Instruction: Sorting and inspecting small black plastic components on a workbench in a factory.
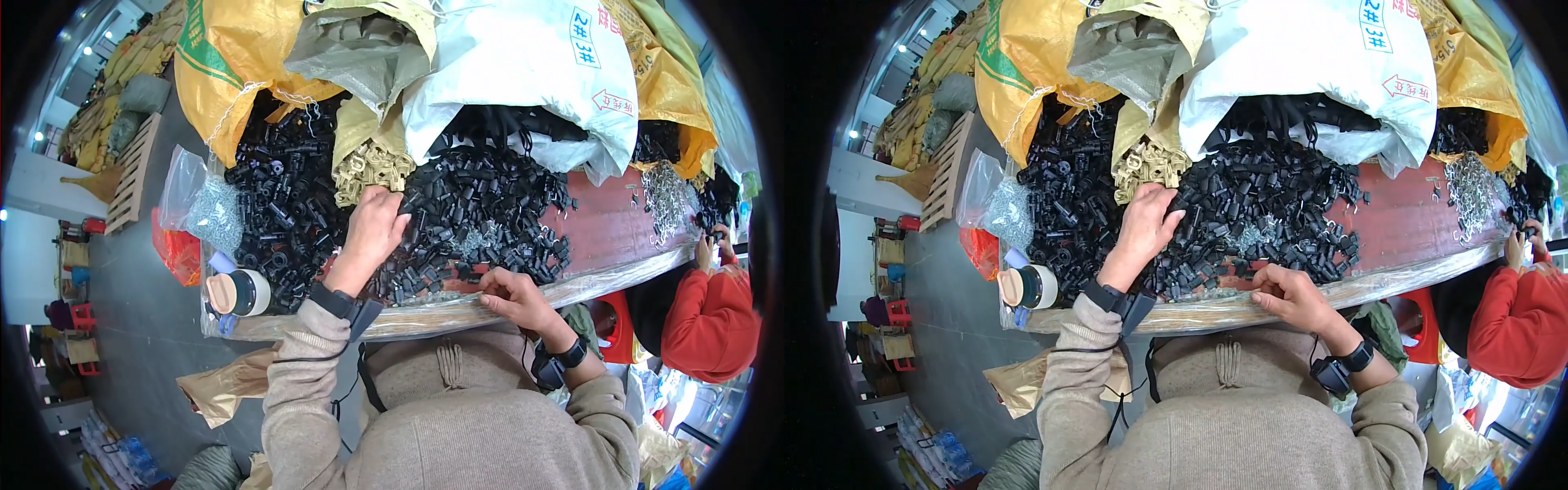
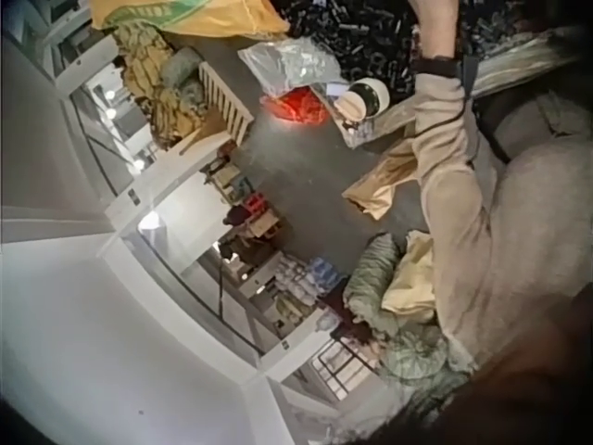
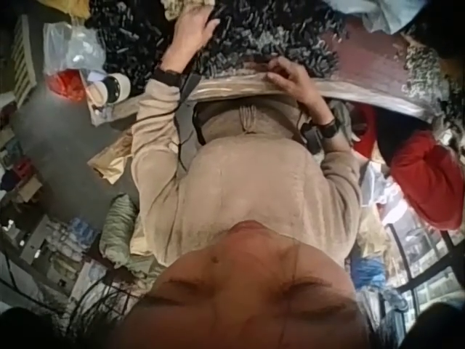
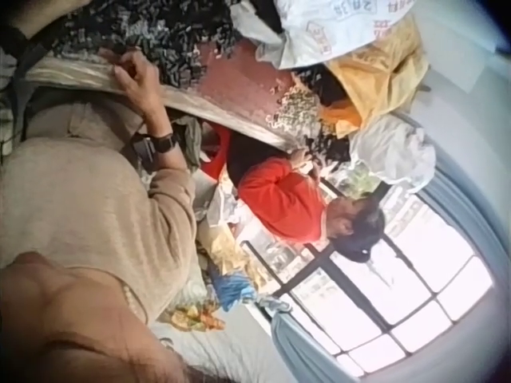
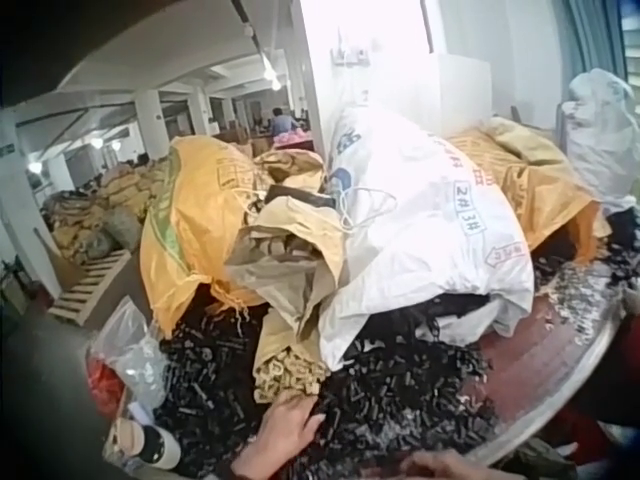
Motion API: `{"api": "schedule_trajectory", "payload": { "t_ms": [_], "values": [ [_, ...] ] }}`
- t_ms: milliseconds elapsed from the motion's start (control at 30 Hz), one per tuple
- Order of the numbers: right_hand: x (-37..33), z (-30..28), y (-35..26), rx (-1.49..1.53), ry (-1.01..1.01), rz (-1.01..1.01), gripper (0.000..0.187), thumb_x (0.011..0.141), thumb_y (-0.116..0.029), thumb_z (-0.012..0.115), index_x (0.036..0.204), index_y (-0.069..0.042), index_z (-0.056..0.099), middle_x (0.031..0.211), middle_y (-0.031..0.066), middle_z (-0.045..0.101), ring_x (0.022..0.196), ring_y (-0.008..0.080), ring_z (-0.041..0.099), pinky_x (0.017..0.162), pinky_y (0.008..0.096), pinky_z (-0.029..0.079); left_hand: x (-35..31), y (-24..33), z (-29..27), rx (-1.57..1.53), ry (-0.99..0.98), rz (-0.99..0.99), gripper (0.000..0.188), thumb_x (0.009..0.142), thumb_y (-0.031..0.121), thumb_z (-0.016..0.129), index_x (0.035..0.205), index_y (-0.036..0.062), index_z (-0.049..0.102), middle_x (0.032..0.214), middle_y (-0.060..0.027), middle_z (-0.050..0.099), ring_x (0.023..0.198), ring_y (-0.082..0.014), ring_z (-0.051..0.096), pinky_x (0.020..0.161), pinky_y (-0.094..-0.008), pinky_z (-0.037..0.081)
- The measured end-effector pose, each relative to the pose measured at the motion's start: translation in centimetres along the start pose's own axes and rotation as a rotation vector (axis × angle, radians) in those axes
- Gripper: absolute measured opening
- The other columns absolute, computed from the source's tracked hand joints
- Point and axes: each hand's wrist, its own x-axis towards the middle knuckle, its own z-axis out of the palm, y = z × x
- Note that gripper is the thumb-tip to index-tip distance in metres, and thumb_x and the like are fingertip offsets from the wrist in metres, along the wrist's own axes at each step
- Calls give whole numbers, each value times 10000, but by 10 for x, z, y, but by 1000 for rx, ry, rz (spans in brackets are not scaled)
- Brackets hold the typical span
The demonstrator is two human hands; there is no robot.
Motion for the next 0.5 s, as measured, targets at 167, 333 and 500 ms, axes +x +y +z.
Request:
{"api": "schedule_trajectory", "payload": {
  "t_ms": [167, 333, 500],
  "values": [
    [-2, -1, 3, 37, 5, 38, 176, 799, -147, 587, 856, -8, 497, 599, -17, 464, 538, 41, 402, 467, 203, 337, -5, 1, -7, -597, 37, -319, 259, 784, 124, 567, 990, -32, 550, 939, -177, 587, 885, -236, 567, 773, -315, 461],
    [0, -1, -4, 65, 4, 5, 175, 808, -143, 576, 878, -8, 490, 642, -28, 467, 563, 25, 393, 476, 184, 321, -26, 17, -15, -1721, 36, -623, 193, 842, 116, 507, 983, -11, 543, 1000, -140, 579, 835, -180, 590, 705, -282, 501],
    [8, 4, -30, -16, 149, -116, 190, 802, -141, 580, 912, -14, 492, 676, -19, 482, 554, 29, 403, 479, 183, 332, -43, 55, -4, -2030, -52, -741, 227, 841, 143, 512, 1015, -3, 521, 1013, -142, 569, 866, -208, 583, 762, -305, 497]
  ]
}}
